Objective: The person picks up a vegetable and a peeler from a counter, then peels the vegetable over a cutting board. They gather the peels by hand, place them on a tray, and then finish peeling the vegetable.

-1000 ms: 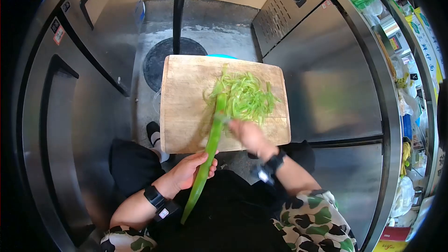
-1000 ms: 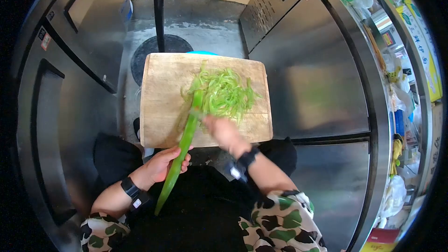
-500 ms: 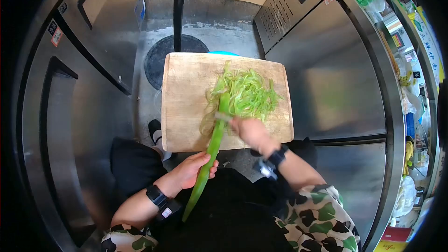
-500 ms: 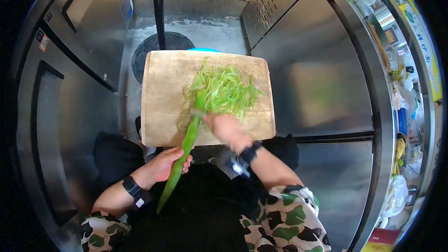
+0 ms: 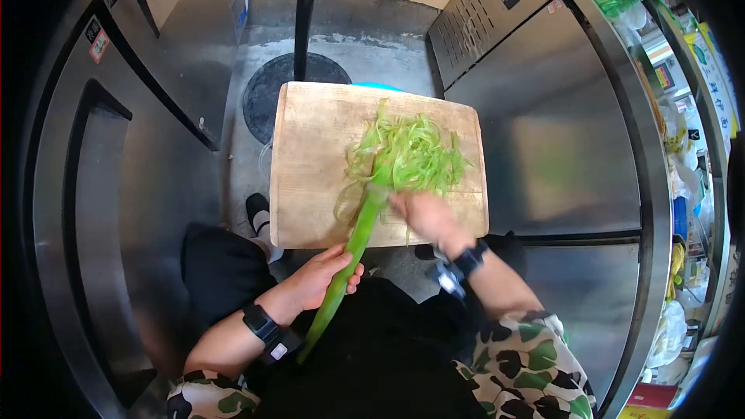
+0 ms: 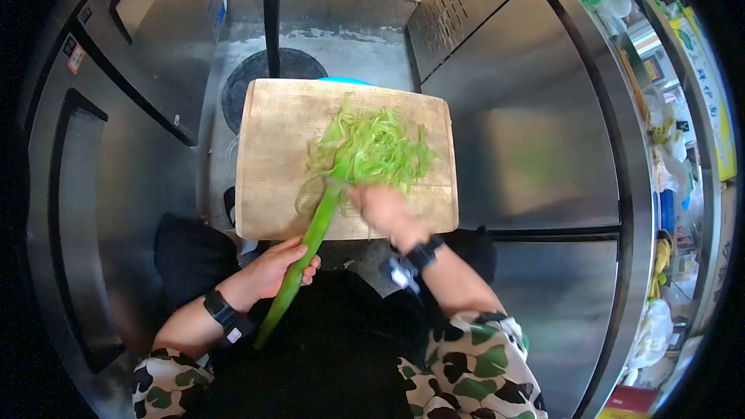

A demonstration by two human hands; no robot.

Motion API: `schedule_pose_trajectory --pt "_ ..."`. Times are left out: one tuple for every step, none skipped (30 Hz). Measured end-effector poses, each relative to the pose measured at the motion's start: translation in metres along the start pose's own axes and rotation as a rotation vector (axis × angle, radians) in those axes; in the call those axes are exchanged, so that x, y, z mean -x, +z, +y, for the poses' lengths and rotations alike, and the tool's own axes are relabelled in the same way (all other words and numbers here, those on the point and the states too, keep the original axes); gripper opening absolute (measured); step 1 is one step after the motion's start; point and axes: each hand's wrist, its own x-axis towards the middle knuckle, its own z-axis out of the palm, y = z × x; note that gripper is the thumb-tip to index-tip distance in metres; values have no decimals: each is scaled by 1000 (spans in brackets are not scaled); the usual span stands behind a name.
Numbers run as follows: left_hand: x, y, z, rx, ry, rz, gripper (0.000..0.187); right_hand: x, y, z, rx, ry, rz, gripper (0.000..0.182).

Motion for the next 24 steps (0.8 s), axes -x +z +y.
schedule_pose_trajectory --pt "1 2 4 34 -1 -25 24 -23 0 13 -8 32 73 32" --pt "2 7 9 69 6 -51 24 -35 -9 21 -31 92 158 32" --pt "3 11 10 108 11 -75 24 -41 -15 30 -53 152 238 33" --pt "4 11 8 111 -8 -65 24 -42 -10 45 -64 148 317 34" --pt "6 8 7 117 -23 -58 24 -43 -8 59 -69 141 395 34" --pt "5 6 7 128 -33 -52 24 -48 -3 69 -70 129 470 35" --pt "4 3 4 114 -27 -73 30 -30 -11 52 -98 127 429 37" --pt "4 3 3 140 -37 -68 31 -11 -17 36 -209 130 319 36" --pt "4 6 5 160 -48 -64 33 6 -22 22 -323 134 215 36" --pt "3 9 6 177 -60 -61 35 20 -20 14 -437 138 113 37" --pt "3 13 7 178 -59 -64 36 32 -13 11 -439 45 89 35" --pt "4 15 7 178 -56 -65 38 44 -4 8 -440 -49 65 33" --pt "5 17 8 179 -52 -66 40 54 2 2 -375 -116 30 30" --pt "5 16 8 183 -55 -73 40 62 6 -5 -309 -183 -4 28" --pt "5 16 8 187 -60 -82 40 66 5 -14 -180 -210 -74 25" --pt "5 16 8 192 -66 -93 40 58 11 -12 -177 -202 -13 24" --pt "3 13 6 175 -59 -95 40 43 20 -3 -174 -194 46 24" --pt "2 8 3 161 -53 -95 40 29 28 7 -173 -184 103 25" --pt "3 5 2 143 -50 -94 40 5 25 19 -108 -138 126 27" --pt "4 8 5 146 -51 -95 39 -25 12 31 -43 -95 157 29" --pt "4 14 9 147 -46 -96 38 -45 -3 45 -70 16 226 31" --pt "5 18 10 150 -46 -95 38 -53 -12 57 -101 130 290 32" --pt "6 16 10 151 -51 -80 37 -48 -15 61 -121 137 323 33" --pt "5 13 10 158 -50 -71 36 -45 -21 64 -131 139 355 34"
